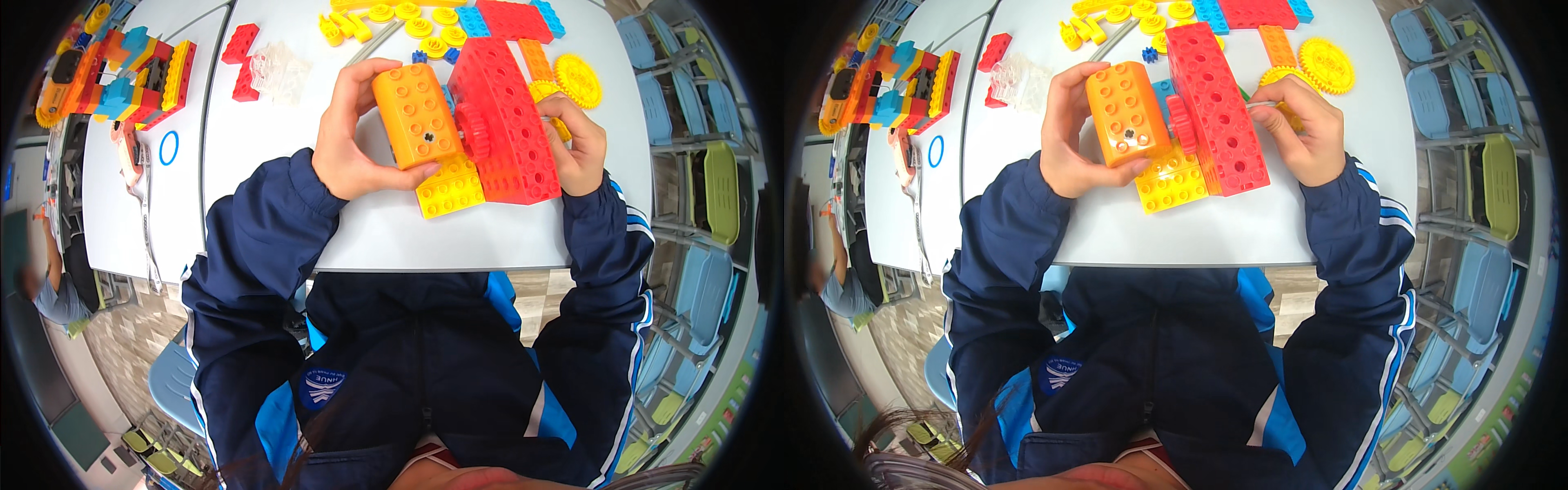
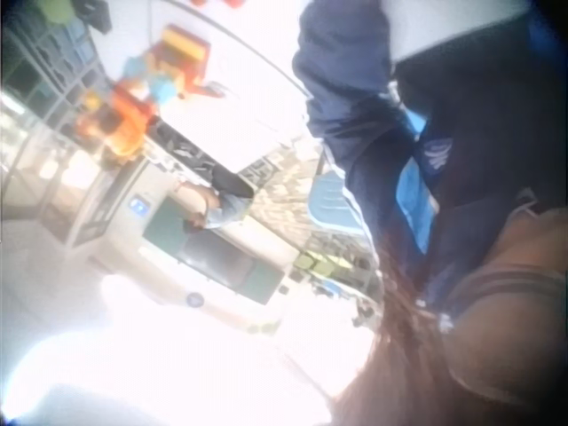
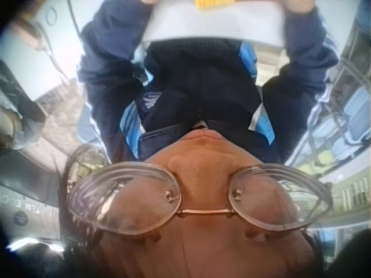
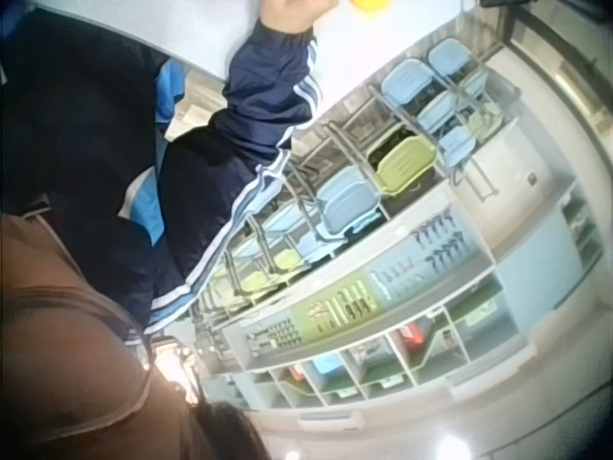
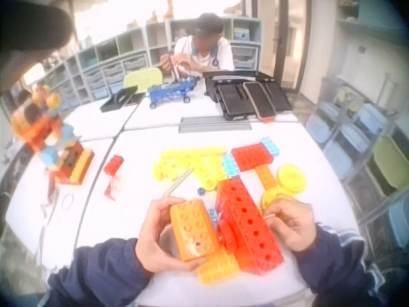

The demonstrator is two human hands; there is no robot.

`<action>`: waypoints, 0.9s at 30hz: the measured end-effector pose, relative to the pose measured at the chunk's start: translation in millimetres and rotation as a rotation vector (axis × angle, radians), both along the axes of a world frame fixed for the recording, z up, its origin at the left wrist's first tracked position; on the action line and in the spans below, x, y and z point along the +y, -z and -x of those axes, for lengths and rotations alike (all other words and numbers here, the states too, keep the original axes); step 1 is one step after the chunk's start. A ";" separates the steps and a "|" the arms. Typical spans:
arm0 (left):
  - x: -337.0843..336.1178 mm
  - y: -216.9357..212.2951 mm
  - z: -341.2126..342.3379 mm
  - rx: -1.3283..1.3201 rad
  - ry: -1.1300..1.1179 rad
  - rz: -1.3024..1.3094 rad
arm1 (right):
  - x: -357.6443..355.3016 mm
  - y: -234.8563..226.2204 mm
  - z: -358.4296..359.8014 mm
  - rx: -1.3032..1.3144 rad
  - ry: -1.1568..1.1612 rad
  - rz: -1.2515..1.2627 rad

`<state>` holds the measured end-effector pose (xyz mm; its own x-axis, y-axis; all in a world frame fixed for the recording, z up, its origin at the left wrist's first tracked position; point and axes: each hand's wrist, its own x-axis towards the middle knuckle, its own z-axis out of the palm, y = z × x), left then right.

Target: The person assembles a structure using colorful building blocks and gears. They connect red, yellow, and orange pieces, insert a blue gear, and repeatedly adjust and reattach components to form a stable assembly on a white table.

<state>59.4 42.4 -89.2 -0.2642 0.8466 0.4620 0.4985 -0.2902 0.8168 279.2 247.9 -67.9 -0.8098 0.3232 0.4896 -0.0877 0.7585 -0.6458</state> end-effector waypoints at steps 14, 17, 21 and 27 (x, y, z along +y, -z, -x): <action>-5.7 -7.7 -10.1 0.072 -0.076 -0.023 | -134.9 1.9 -11.7 -0.050 -0.114 -0.235; -7.9 -7.9 -9.6 0.084 -0.052 0.013 | -136.2 3.3 -5.4 -0.107 -0.037 -0.235; -7.2 -10.0 -11.3 0.107 -0.072 0.019 | -140.9 2.3 -3.2 -0.132 0.004 -0.233; -11.1 -7.7 -11.2 0.117 -0.083 0.029 | -146.1 9.1 -2.7 -0.138 0.044 -0.345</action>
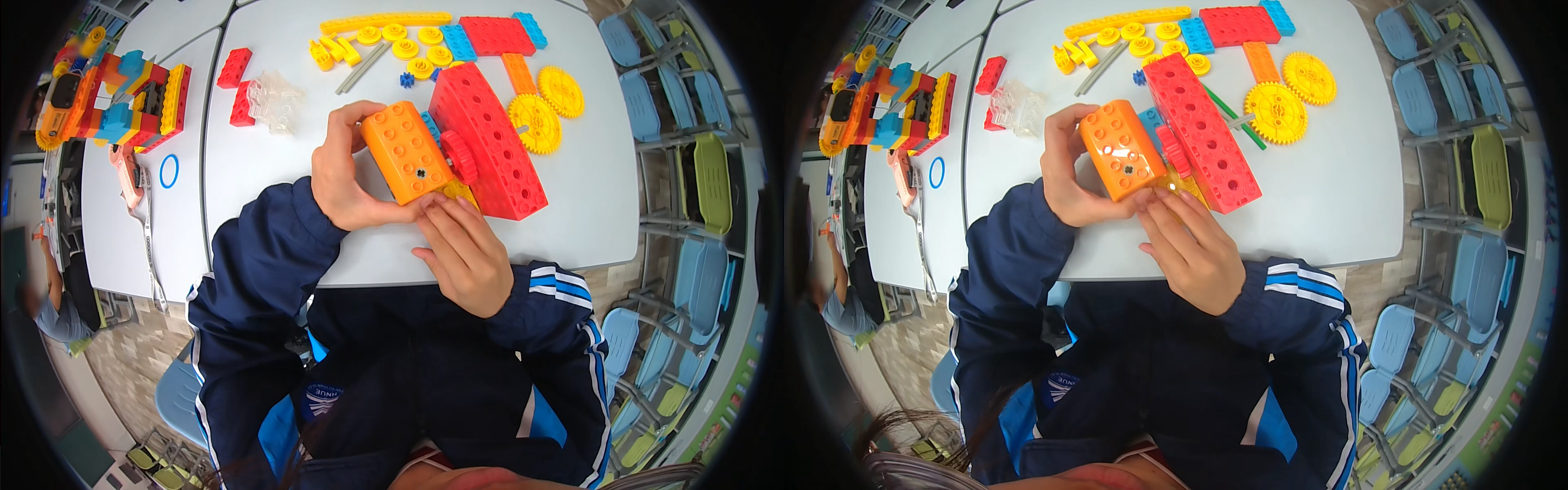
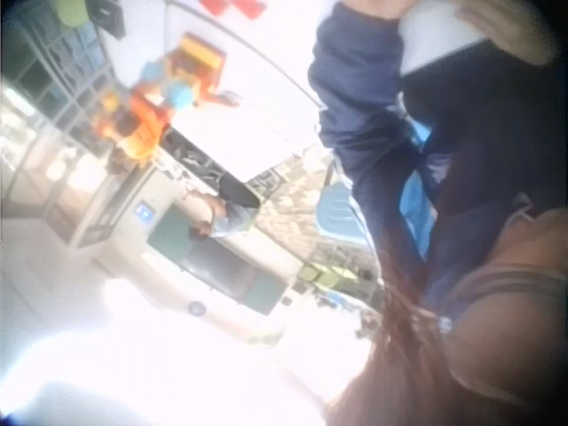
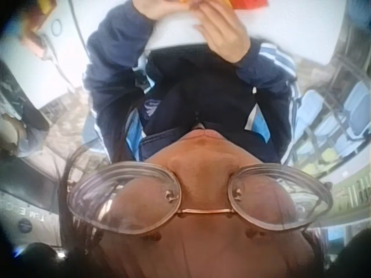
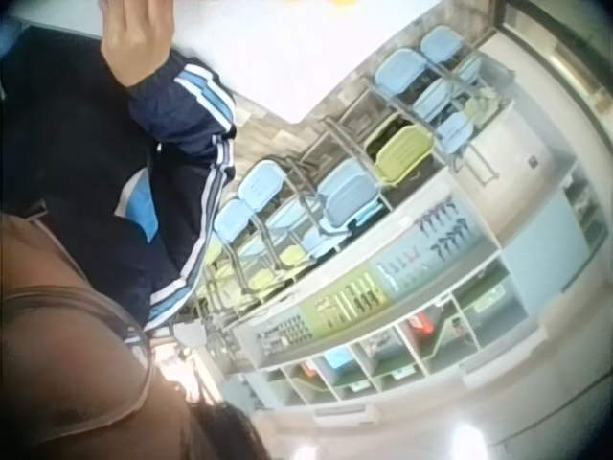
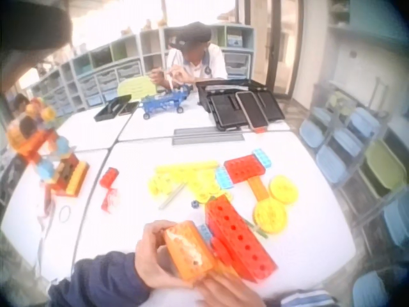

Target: The person assembles a structure using colorful building blocks and gears. They connect red, yellow, and orange pieces, insert a blue gear, and repeatedly adjust and reattach components to form a stable assembly on a white table.

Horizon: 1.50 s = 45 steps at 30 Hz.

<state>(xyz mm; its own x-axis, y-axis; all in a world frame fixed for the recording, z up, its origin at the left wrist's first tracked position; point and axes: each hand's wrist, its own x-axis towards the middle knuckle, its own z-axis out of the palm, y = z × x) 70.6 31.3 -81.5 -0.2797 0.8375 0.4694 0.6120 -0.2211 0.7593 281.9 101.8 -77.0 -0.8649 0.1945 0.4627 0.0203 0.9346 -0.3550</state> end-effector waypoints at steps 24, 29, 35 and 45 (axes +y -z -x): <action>4.4 -1.8 12.8 -0.826 -0.057 -0.247 | 135.4 -92.2 0.1 0.255 0.401 0.326; -0.7 -14.6 4.5 -0.926 0.082 -0.282 | 214.2 -17.1 53.9 -0.272 0.588 -0.139; -12.3 -9.7 8.0 -0.991 0.090 -0.270 | 216.8 -3.0 62.1 -0.164 0.582 -0.149; 0.2 -22.1 5.1 -1.153 0.293 -0.311 | 62.5 -117.1 4.2 0.509 0.178 0.833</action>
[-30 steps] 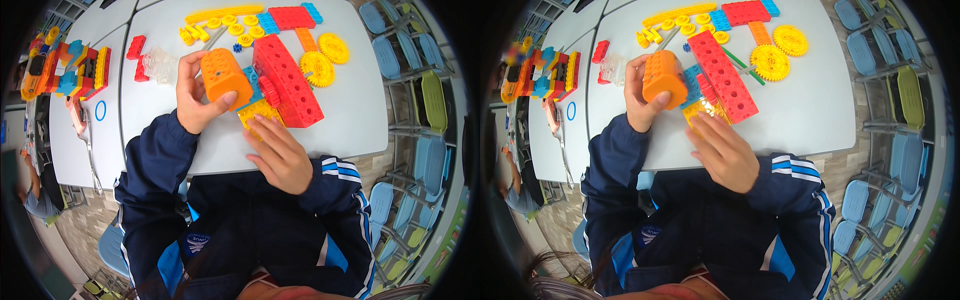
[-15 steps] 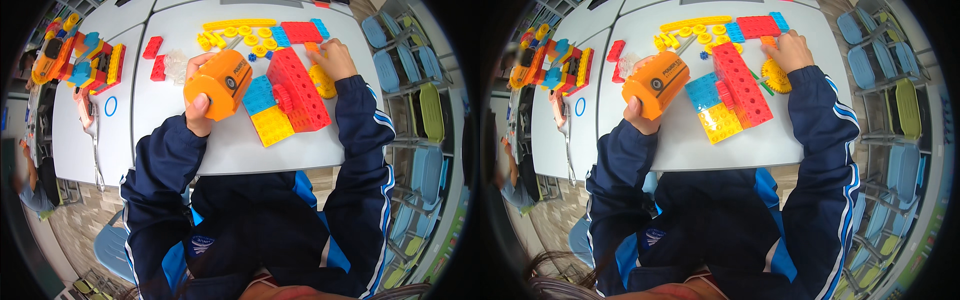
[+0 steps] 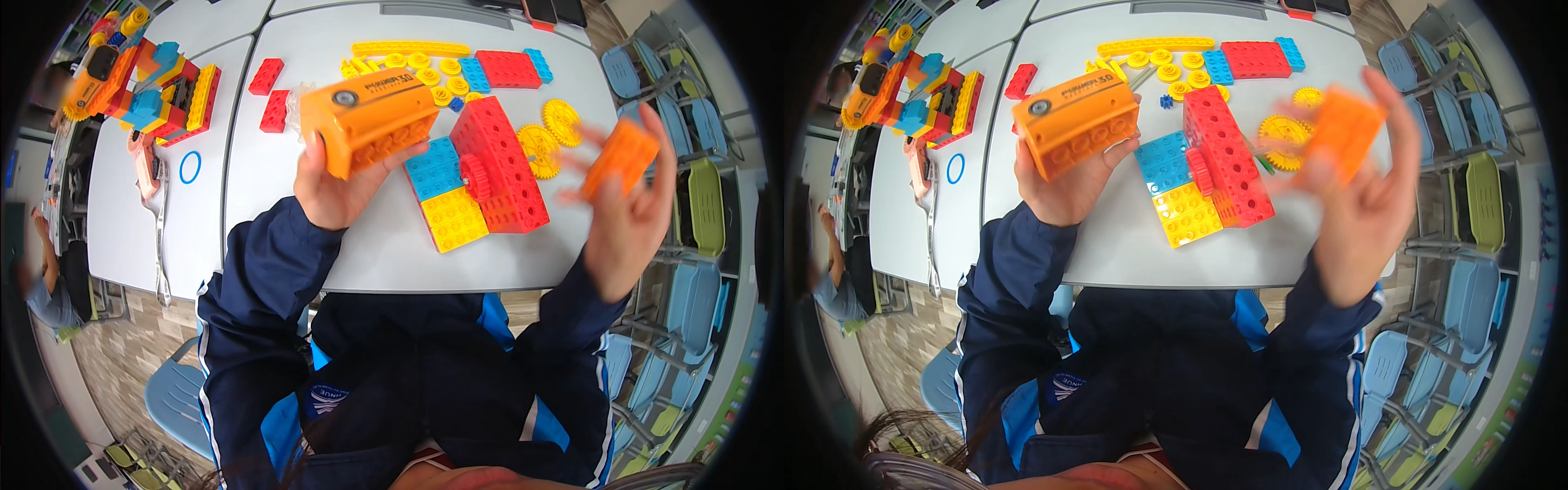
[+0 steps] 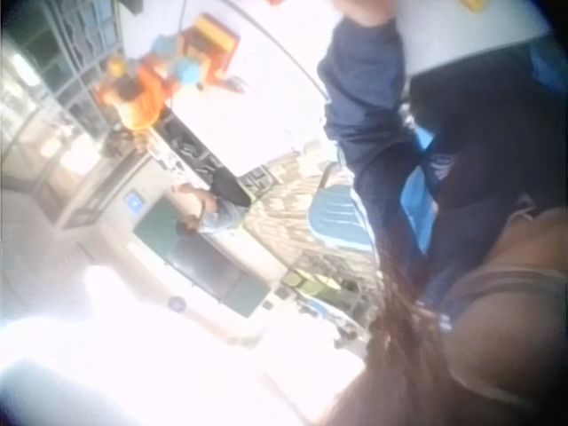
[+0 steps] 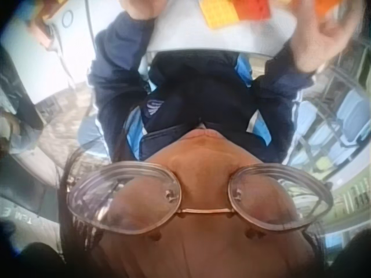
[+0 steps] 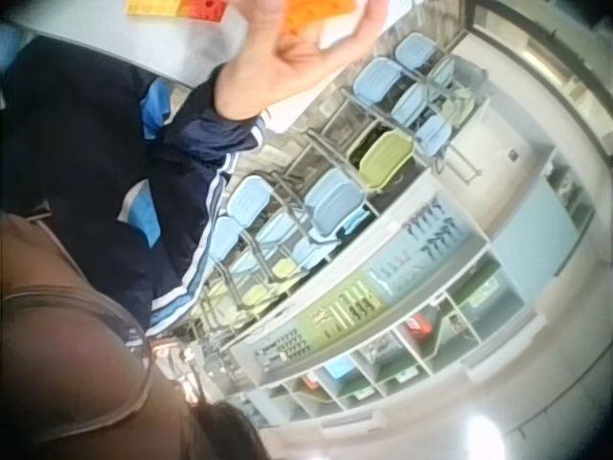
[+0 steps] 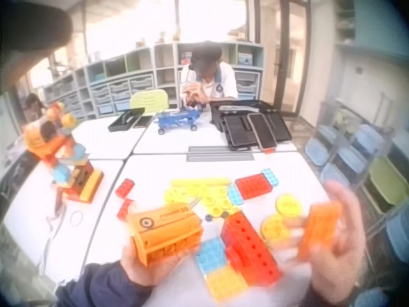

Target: The person assembles a structure using colorful building blocks and gears. They connect red, yellow, and orange pieces, insert a blue gear, and repeatedly adjust and reattach components to form a stable assembly on a white table.

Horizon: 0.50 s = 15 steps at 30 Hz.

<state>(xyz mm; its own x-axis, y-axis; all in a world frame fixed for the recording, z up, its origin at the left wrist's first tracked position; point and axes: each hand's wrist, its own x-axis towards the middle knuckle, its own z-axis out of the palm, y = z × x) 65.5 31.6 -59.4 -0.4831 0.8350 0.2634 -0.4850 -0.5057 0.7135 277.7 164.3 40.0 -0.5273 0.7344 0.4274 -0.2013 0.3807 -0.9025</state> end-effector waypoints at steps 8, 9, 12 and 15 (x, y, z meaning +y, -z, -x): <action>-9.0 -2.9 -2.5 0.951 -0.275 -0.315 | -64.1 34.8 16.0 -0.081 -0.240 0.158; -6.9 2.0 1.6 0.982 -0.272 -0.399 | -64.7 37.9 16.6 -0.116 -0.253 0.055; 0.7 17.0 7.1 1.057 -0.303 -0.597 | -71.2 43.4 16.7 -0.108 -0.321 0.011; 1.7 16.0 4.5 1.095 -0.355 -0.616 | -77.2 49.2 17.2 -0.076 -0.330 -0.019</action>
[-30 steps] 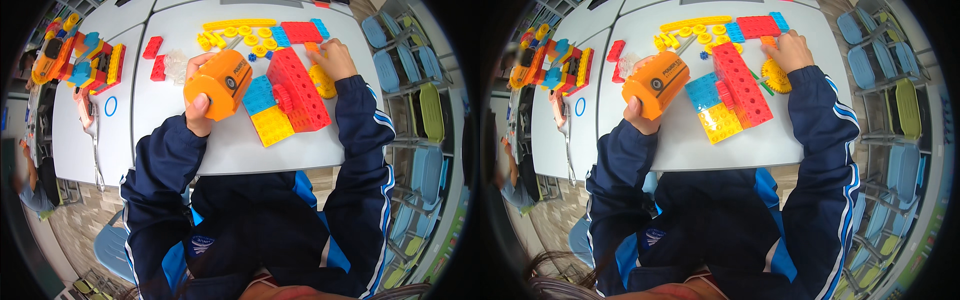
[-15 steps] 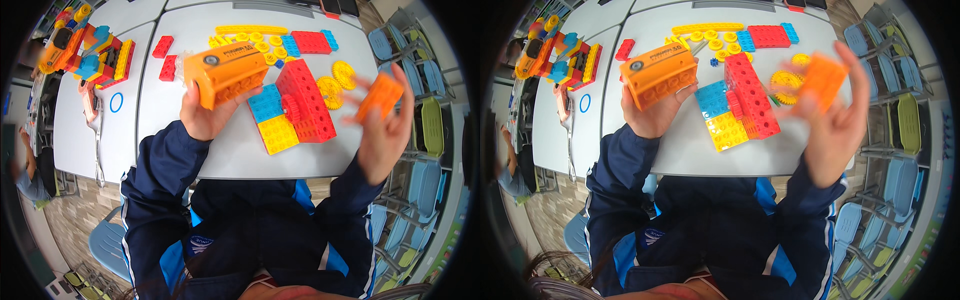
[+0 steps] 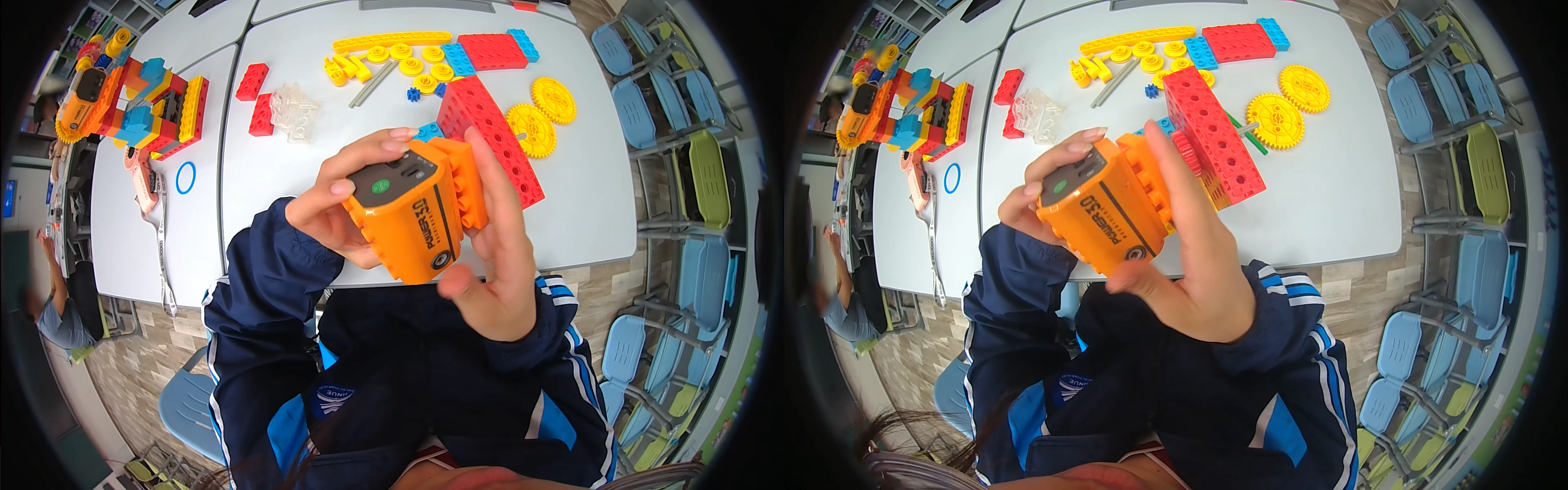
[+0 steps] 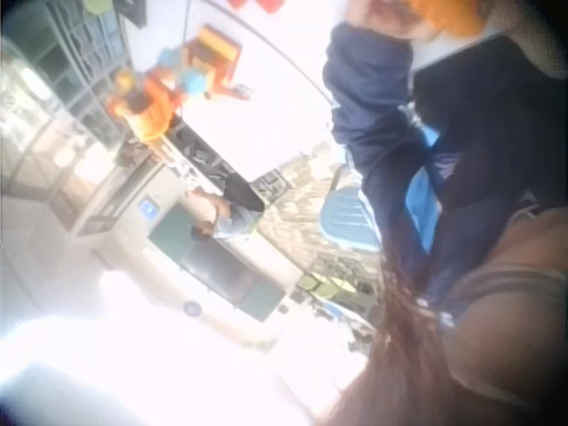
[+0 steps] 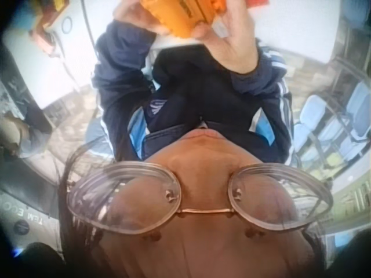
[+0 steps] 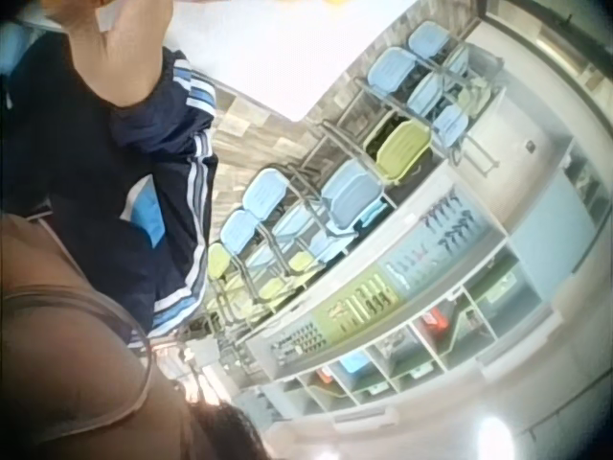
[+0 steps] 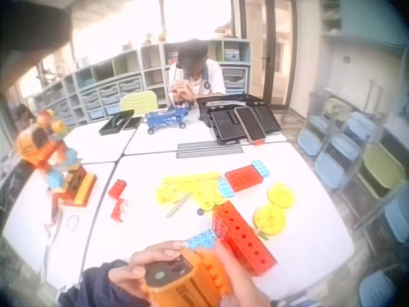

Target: The person assembles a structure using colorful building blocks and gears. They connect red, yellow, and orange pieces, insert a blue gear, and repeatedly adjust and reattach components to form a stable assembly on a white table.

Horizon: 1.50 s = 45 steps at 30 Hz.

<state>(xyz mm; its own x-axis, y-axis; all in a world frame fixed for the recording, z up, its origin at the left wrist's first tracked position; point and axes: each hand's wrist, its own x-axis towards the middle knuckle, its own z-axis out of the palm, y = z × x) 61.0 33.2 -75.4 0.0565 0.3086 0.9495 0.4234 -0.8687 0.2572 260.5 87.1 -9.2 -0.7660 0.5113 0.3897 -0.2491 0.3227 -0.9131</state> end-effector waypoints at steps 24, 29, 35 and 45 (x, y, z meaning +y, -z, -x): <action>-17.5 -4.6 -6.9 -0.152 0.027 0.239 | -4.7 8.5 -3.1 0.040 -0.052 0.091; -16.6 19.6 -14.7 -0.651 0.025 0.393 | 4.1 4.4 -5.2 -0.017 -0.035 -0.153; -17.4 19.6 -15.1 -0.559 -0.131 0.410 | 1.2 6.4 -3.2 -0.036 0.033 -0.264; -5.9 20.3 -29.7 -0.559 -0.306 0.279 | -20.4 25.9 22.0 0.108 0.269 -0.216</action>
